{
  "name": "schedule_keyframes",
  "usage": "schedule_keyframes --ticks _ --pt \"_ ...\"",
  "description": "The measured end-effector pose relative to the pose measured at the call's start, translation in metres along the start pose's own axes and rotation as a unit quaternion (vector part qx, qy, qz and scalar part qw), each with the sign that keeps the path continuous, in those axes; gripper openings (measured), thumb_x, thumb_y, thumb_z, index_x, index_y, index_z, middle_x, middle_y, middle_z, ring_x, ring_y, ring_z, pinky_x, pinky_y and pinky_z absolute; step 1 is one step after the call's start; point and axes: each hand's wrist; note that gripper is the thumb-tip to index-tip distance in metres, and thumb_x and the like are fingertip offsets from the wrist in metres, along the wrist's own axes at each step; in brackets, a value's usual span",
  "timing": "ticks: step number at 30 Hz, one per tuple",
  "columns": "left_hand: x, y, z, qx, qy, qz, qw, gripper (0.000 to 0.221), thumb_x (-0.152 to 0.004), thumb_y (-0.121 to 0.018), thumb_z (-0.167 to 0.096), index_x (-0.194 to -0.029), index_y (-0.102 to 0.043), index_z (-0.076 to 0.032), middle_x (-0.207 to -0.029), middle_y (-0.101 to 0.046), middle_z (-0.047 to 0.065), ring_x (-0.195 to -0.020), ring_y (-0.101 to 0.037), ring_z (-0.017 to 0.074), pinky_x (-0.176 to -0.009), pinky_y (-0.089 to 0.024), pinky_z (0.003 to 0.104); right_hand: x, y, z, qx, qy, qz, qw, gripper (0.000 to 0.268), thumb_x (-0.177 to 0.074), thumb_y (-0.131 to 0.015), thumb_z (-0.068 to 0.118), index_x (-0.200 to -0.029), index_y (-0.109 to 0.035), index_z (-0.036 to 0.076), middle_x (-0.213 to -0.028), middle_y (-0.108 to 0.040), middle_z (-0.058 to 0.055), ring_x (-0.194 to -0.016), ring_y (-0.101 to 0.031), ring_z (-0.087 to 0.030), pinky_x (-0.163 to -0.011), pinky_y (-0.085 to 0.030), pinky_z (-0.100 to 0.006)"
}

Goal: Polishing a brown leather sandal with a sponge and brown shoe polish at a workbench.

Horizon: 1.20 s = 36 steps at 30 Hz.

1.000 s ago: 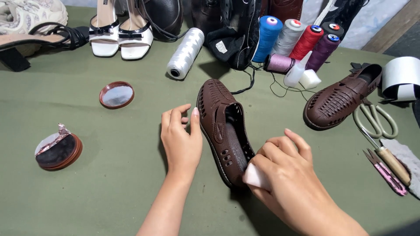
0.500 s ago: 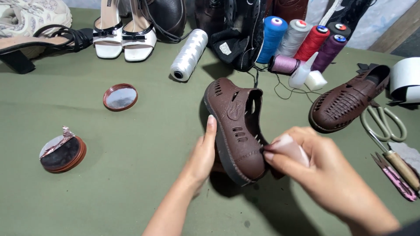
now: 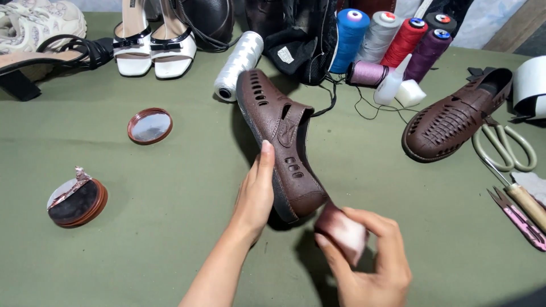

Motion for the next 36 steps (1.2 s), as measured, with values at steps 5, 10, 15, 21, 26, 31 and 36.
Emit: schedule_keyframes --ticks 5,10,15,21,26,31,36 --pt "-0.011 -0.003 0.004 -0.051 0.024 -0.03 0.998 0.085 -0.088 -0.024 -0.067 -0.156 -0.045 -0.021 -0.165 -0.042 -0.003 -0.156 -0.031 0.013 -0.124 -0.023 0.032 -0.013 -0.017 0.008 -0.002 0.091 0.028 0.995 0.032 -0.082 -0.084 0.012 -0.112 -0.073 0.006 -0.107 -0.07 -0.007 -0.101 -0.065 -0.018 -0.096 -0.049 -0.028" --pt "-0.004 -0.005 -0.011 -0.061 0.056 -0.044 0.996 0.076 -0.089 -0.027 -0.064 -0.133 -0.071 -0.021 -0.145 -0.069 -0.003 -0.138 -0.059 0.0141 -0.11 -0.04 0.031 0.004 -0.026 -0.012 0.014 0.129 0.041 0.991 0.018 -0.084 -0.079 0.006 -0.101 -0.075 0.01 -0.1 -0.066 -0.005 -0.093 -0.061 -0.019 -0.087 -0.049 -0.027" --pt "-0.006 -0.005 -0.005 -0.071 0.045 -0.045 0.995 0.078 -0.088 -0.025 -0.065 -0.139 -0.065 -0.023 -0.151 -0.062 -0.002 -0.144 -0.051 0.0183 -0.113 -0.037 0.033 -0.003 -0.023 0.008 -0.013 0.126 -0.013 0.992 0.024 -0.083 -0.081 0.004 -0.107 -0.075 0.005 -0.103 -0.068 -0.011 -0.097 -0.064 -0.02 -0.089 -0.052 -0.028" --pt "-0.006 -0.004 -0.007 -0.059 0.041 -0.048 0.996 0.079 -0.088 -0.026 -0.066 -0.14 -0.065 -0.021 -0.151 -0.061 0.0 -0.145 -0.05 0.0179 -0.115 -0.036 0.032 0.003 -0.027 -0.007 0.024 0.173 0.037 0.984 0.02 -0.086 -0.075 0.003 -0.104 -0.075 0.01 -0.102 -0.063 -0.003 -0.097 -0.059 -0.021 -0.09 -0.05 -0.029" --pt "-0.002 -0.005 -0.01 -0.077 0.061 -0.042 0.994 0.078 -0.087 -0.024 -0.066 -0.137 -0.068 -0.025 -0.148 -0.066 -0.002 -0.142 -0.054 0.0222 -0.112 -0.038 0.034 -0.002 -0.016 0.003 0.042 0.048 0.001 0.998 0.03 -0.077 -0.087 0.012 -0.106 -0.079 0.018 -0.104 -0.067 -0.002 -0.094 -0.067 -0.011 -0.08 -0.051 -0.023" --pt "0.004 -0.004 -0.018 -0.067 0.073 -0.044 0.994 0.077 -0.087 -0.025 -0.065 -0.14 -0.067 -0.028 -0.15 -0.064 -0.004 -0.144 -0.053 0.0192 -0.113 -0.039 0.033 -0.009 -0.014 -0.007 0.072 0.128 0.062 0.987 0.034 -0.084 -0.08 0.013 -0.118 -0.075 0.017 -0.112 -0.064 -0.001 -0.101 -0.066 -0.013 -0.088 -0.05 -0.024" --pt "0.001 -0.003 -0.014 -0.067 0.083 -0.039 0.994 0.077 -0.086 -0.024 -0.067 -0.134 -0.068 -0.025 -0.146 -0.066 -0.001 -0.14 -0.053 0.0237 -0.112 -0.038 0.034 -0.019 -0.013 -0.002 0.064 0.081 0.043 0.994 0.029 -0.082 -0.08 0.01 -0.11 -0.077 0.015 -0.105 -0.073 -0.002 -0.094 -0.068 -0.013 -0.083 -0.051 -0.025"
Point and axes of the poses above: each hand's wrist, its own x-axis away from the middle knuckle, its own y-axis out of the back of the hand, z = x × y
